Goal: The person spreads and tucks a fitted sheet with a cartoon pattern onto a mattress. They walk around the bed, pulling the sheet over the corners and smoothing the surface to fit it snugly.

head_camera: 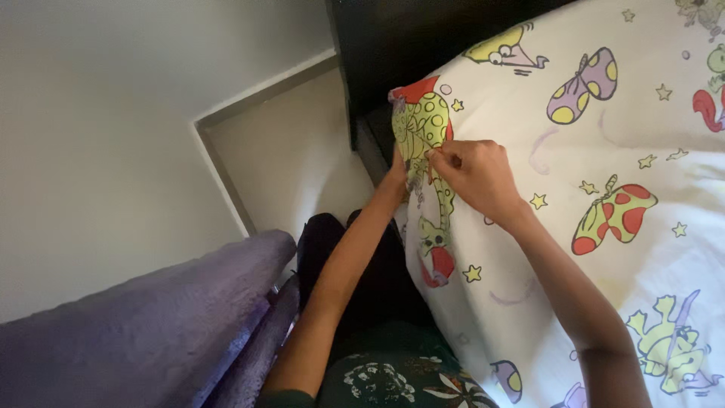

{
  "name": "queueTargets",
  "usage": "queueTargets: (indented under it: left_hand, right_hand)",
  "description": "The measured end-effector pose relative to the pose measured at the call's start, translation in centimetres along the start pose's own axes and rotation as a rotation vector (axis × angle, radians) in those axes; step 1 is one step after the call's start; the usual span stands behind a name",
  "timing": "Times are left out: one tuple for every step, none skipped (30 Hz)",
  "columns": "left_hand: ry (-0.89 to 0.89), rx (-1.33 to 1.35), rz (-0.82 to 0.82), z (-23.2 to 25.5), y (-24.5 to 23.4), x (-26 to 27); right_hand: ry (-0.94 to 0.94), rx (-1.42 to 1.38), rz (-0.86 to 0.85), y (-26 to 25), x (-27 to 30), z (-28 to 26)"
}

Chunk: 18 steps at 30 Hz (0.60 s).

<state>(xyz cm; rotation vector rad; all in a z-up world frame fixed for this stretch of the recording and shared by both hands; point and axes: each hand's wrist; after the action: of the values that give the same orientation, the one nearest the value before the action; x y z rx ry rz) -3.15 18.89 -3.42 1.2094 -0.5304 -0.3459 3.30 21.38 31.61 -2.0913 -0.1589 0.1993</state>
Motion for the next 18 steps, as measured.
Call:
queueTargets:
  left_hand:
    - [-0.027, -0.005, 0.012, -0.8, -0.4, 0.1]
    - [-0.042, -0.013, 0.024, -1.4, -0.7, 0.1]
    - [-0.057, -0.011, 0.029, -1.6, -1.0, 0.0]
    - [-0.066, -0.019, 0.034, -1.7, -1.1, 0.0]
    - [-0.075, -0.015, 0.036, -2.1, -0.9, 0.0]
    - [-0.079, -0.014, 0.036, -2.2, -0.9, 0.0]
    - [-0.080, 0.005, 0.024, -2.3, -0.7, -0.3]
    - [-0.086, 0.003, 0.016, -2.5, -0.7, -0.5]
    - [-0.087, 0.007, 0.008, -2.5, -0.9, -1.0]
    - [-0.094, 0.007, 0.001, -2.5, -1.4, -1.2]
    - [-0.107, 0.003, -0.005, -2.8, -1.8, -1.2]
    - [-0.122, -0.008, -0.011, -2.7, -2.6, -1.0]
    - [-0.136, -0.016, -0.019, -3.0, -3.2, -1.5]
    - [-0.155, -0.031, -0.022, -3.1, -4.1, -1.7]
    - [-0.180, -0.042, -0.029, -3.6, -5.2, -1.7]
    - [-0.208, -0.070, -0.032, -4.0, -6.3, -1.9]
    - [-0.227, -0.101, -0.037, -3.9, -7.5, -2.0]
    - [-0.246, -0.129, -0.048, -3.9, -8.5, -2.5]
  right_hand:
    - [0.009, 0.013, -0.012, -0.1, -0.1, 0.0]
    - [0.018, 0.027, -0.024, -0.2, -0.2, -0.2]
    - [0.028, 0.041, -0.035, -0.3, -0.4, -0.3]
    - [0.042, 0.047, -0.063, -0.3, -0.6, -0.5]
    - [0.059, 0.057, -0.094, -0.6, -0.7, -0.6]
    - [0.077, 0.067, -0.125, -0.8, -0.6, -0.8]
    - [-0.002, 0.181, -0.060, -1.0, -0.1, -1.0]
    - [-0.083, 0.295, 0.004, -1.0, 0.8, -1.1]
    - [-0.164, 0.405, 0.070, -0.7, 1.9, -1.0]
    - [-0.081, 0.514, -0.002, 0.0, 3.9, -1.1]
    - [0.010, 0.618, -0.075, 0.7, 6.9, -1.5]
    - [-0.061, 0.461, -0.140, 2.0, 9.9, -2.1]
    - [-0.129, 0.307, -0.195, 3.8, 12.2, -2.4]
    - [-0.055, 0.169, -0.308, 5.8, 14.4, -2.9]
    - [0.023, 0.032, -0.419, 8.3, 16.1, -3.3]
    - [-0.065, -0.082, -0.284, 11.0, 16.6, -3.3]
    - [-0.160, -0.193, -0.145, 13.3, 16.8, -3.3]
    - [-0.199, -0.061, -0.119, 15.2, 16.0, -2.4]
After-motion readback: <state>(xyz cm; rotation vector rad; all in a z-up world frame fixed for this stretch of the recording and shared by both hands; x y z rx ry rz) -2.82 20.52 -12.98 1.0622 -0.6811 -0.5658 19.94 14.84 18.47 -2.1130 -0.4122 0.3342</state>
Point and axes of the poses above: each hand's wrist, its own x-axis away from the middle knuckle, its own y-axis out of the palm, z = x × y, and after that the axes turned 5 degrees about z, right-handed
